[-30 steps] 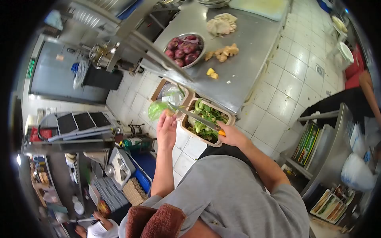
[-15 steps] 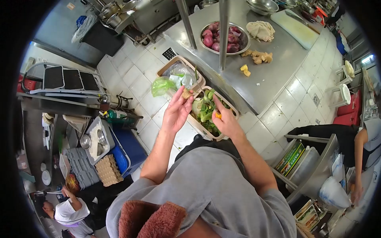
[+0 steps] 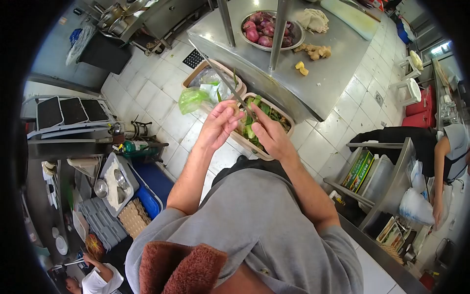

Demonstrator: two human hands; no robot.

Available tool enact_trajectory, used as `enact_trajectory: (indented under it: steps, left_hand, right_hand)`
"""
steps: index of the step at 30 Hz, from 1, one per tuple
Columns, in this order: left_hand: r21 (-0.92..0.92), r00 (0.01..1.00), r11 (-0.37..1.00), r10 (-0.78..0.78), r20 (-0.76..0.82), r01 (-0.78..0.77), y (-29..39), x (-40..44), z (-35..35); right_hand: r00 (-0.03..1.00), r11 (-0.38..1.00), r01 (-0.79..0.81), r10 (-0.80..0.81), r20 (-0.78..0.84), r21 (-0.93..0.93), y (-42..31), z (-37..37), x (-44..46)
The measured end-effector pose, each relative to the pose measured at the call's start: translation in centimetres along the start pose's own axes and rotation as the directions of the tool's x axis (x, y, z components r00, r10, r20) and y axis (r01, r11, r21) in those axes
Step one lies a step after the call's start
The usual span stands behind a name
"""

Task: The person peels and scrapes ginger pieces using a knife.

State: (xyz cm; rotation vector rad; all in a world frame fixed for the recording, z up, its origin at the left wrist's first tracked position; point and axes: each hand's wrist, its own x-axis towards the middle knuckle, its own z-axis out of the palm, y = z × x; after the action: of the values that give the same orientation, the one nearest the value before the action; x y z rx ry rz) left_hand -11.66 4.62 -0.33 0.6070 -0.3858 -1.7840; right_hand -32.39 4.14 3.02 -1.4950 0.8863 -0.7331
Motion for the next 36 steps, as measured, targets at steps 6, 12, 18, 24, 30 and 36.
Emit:
enact_trajectory:
  steps: [6, 12, 18, 24, 30, 36]
  left_hand:
    - [-0.233, 0.997, 0.971, -0.041, 0.072, 0.057, -1.2, 0.8, -0.5]
    - [-0.175, 0.998, 0.984, 0.012, -0.060, -0.022, -1.9, 0.5, 1.7]
    - [0.020, 0.973, 0.988, 0.154, -0.170, -0.153, -2.0, -0.1, 3.9]
    - [0.275, 0.918, 0.899, 0.382, -0.107, -0.342, -2.7, 0.2, 3.4]
    - [0.402, 0.882, 0.844, 0.444, -0.157, -0.354, -3.2, 0.2, 3.6]
    - [0.456, 0.862, 0.807, 0.485, -0.147, -0.376, -3.1, 0.0, 4.3]
  right_hand:
    - [0.994, 0.990, 0.110, -0.110, 0.009, -0.090, -0.5, 0.0, 0.8]
    - [1.000, 0.999, 0.024, -0.024, 0.013, -0.023, -0.4, -1.2, 1.0]
    - [0.993, 0.989, 0.112, -0.108, 0.045, -0.101, -0.9, -2.4, 1.4]
    - [0.970, 0.965, 0.204, -0.177, 0.166, -0.162, -3.3, -3.7, 1.2]
    - [0.964, 0.947, 0.237, -0.202, 0.174, -0.216, -2.5, -4.4, 1.0]
    - [0.961, 0.927, 0.273, -0.249, 0.123, -0.256, -2.1, -4.3, 1.0]
